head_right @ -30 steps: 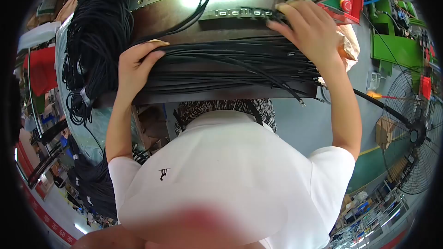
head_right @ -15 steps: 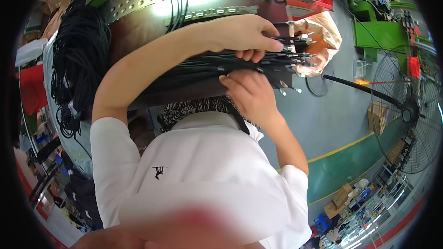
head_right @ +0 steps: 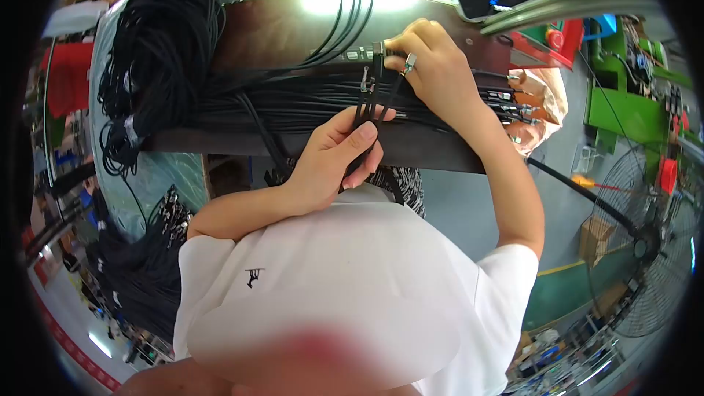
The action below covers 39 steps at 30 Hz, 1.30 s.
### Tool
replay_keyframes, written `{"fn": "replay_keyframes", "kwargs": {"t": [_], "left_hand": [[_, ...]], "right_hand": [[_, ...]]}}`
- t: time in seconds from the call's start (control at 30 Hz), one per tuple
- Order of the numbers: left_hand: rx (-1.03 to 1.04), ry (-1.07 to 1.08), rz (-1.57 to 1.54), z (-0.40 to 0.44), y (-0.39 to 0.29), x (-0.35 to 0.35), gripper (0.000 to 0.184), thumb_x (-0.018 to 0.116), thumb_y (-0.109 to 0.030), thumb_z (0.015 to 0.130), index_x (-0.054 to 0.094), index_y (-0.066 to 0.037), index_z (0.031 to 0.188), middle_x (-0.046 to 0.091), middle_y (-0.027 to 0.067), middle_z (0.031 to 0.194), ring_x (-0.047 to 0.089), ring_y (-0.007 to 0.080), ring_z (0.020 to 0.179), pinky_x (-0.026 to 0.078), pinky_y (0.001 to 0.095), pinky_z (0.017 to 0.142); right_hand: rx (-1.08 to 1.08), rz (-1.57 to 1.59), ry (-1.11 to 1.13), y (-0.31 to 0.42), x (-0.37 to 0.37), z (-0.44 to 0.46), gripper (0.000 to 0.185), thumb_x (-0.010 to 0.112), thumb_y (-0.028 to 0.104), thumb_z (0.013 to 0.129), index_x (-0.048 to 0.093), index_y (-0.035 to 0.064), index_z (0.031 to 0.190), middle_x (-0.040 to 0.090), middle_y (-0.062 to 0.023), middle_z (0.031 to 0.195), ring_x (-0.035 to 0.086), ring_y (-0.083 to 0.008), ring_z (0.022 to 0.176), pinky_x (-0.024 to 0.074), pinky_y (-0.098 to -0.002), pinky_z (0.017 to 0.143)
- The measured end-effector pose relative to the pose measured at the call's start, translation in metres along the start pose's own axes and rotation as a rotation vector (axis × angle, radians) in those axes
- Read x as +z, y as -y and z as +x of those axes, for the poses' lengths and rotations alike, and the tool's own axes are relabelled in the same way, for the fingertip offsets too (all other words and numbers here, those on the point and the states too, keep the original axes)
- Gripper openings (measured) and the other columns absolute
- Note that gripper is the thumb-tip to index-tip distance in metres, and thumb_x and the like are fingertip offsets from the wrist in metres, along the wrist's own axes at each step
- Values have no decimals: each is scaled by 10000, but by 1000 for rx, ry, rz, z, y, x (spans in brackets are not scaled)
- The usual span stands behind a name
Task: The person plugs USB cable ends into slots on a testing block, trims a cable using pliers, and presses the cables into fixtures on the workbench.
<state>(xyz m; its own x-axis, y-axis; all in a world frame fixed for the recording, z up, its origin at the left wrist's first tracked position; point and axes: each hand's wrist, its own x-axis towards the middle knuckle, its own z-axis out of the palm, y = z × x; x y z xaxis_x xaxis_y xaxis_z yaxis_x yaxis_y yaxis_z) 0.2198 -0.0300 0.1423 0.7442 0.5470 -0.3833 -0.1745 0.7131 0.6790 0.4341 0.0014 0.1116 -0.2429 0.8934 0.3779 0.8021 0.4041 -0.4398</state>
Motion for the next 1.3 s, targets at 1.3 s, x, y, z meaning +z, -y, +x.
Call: {"fn": "replay_keyframes", "kwargs": {"t": [1.3], "left_hand": [[141,-175,-13,-24,2,-13,216,492,-267,1016,510,-55,1053,434,-11,608,308,29,510,244,193,450]], "right_hand": [[300,126,-14,63,12,7,98,704,41,801,688,66,894,596,-49,912,605,-204,804,491,-323,686]]}}
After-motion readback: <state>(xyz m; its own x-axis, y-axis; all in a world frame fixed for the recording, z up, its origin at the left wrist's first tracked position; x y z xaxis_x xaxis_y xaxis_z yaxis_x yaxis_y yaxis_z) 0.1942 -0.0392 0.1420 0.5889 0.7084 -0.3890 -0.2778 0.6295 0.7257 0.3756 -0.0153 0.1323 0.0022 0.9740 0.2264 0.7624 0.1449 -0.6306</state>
